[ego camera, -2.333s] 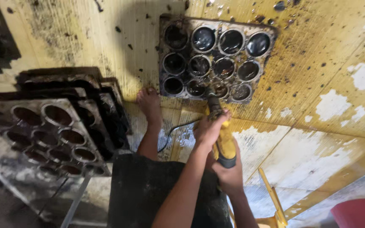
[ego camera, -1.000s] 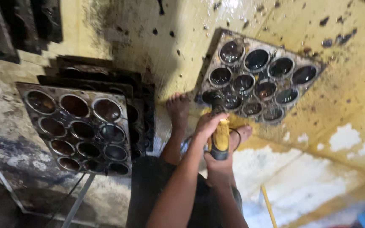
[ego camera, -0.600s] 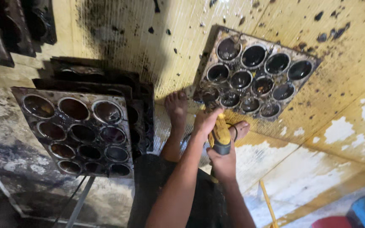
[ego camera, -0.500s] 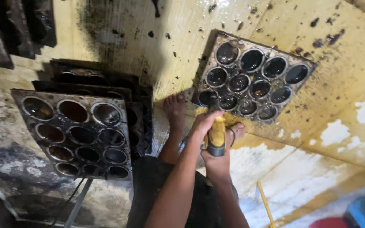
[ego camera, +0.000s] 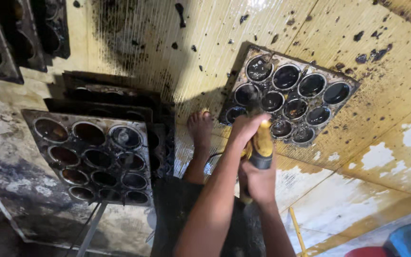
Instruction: The person uses a yellow power drill with a brush attachment to clean the inside of multiple circular cavities in a metal mold tray. They systematically move the drill from one cavity to the next, removing dark residue from the surfaces.
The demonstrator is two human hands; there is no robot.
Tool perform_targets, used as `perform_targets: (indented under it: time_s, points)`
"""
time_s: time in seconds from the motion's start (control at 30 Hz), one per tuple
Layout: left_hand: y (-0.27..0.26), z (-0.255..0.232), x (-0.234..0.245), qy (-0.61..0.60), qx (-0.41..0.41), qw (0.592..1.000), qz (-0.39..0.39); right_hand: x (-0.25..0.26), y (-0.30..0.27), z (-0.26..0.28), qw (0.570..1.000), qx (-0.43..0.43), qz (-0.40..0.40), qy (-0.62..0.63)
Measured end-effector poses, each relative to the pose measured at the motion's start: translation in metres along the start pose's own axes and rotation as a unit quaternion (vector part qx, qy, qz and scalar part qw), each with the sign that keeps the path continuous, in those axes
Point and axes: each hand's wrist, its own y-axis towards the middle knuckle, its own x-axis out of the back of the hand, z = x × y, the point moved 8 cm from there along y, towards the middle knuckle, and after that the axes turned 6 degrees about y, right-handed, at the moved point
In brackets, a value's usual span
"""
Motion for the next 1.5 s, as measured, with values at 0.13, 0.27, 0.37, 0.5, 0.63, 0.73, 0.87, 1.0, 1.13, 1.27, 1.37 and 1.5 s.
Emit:
perform_targets:
  time_s: [0.13, 0.27, 0.37, 0.5, 0.63, 0.73, 0.87, 1.0, 1.13, 1.27, 1.37, 1.5]
  points:
    - [0.000, 0.010, 0.004, -0.013, -0.052, 0.998, -0.046, -0.001, -0.006, -0.017, 0.999, -0.044, -0.007, -0.019]
    - [0.013, 0.002, -0.003, 0.016, -0.077, 0.997, -0.014, -0.003, -0.001, -0.004, 1.000, -0.013, -0.011, 0.020]
    - [0.007, 0.017, -0.004, 0.000, -0.002, 0.999, -0.053, 0.002, -0.012, 0.004, 0.999, -0.041, 0.012, -0.007]
    - [0.008, 0.003, 0.001, -0.036, -0.031, 0.999, -0.016, -0.004, 0.001, 0.017, 0.999, -0.023, -0.004, -0.024]
    - [-0.001, 0.019, 0.005, -0.075, -0.032, 0.997, 0.006, -0.010, -0.009, 0.013, 0.994, 0.045, 0.044, -0.093]
    - [0.008, 0.003, 0.008, -0.064, -0.035, 0.997, 0.027, -0.008, 0.001, 0.017, 0.995, 0.074, 0.008, -0.068]
    - [-0.019, 0.021, -0.007, 0.041, 0.000, 0.998, -0.037, 0.017, -0.029, 0.002, 0.994, -0.081, 0.064, -0.019]
    - [-0.035, -0.001, -0.047, 0.010, -0.068, 0.995, -0.076, 0.052, -0.034, 0.034, 0.999, 0.034, 0.028, 0.012]
    - [-0.029, 0.011, -0.087, -0.001, -0.051, 0.999, -0.008, 0.094, -0.020, -0.003, 0.992, -0.065, -0.055, -0.096]
    - [-0.006, -0.002, -0.081, -0.001, -0.044, 0.998, -0.037, 0.089, 0.016, -0.018, 0.997, -0.074, 0.004, -0.029]
    - [-0.002, 0.002, -0.088, -0.076, -0.058, 0.995, -0.003, 0.098, 0.013, -0.015, 0.996, -0.018, -0.060, -0.068]
    - [0.005, 0.018, -0.098, 0.020, -0.003, 1.000, 0.008, 0.105, 0.003, -0.024, 0.983, -0.144, -0.080, -0.078]
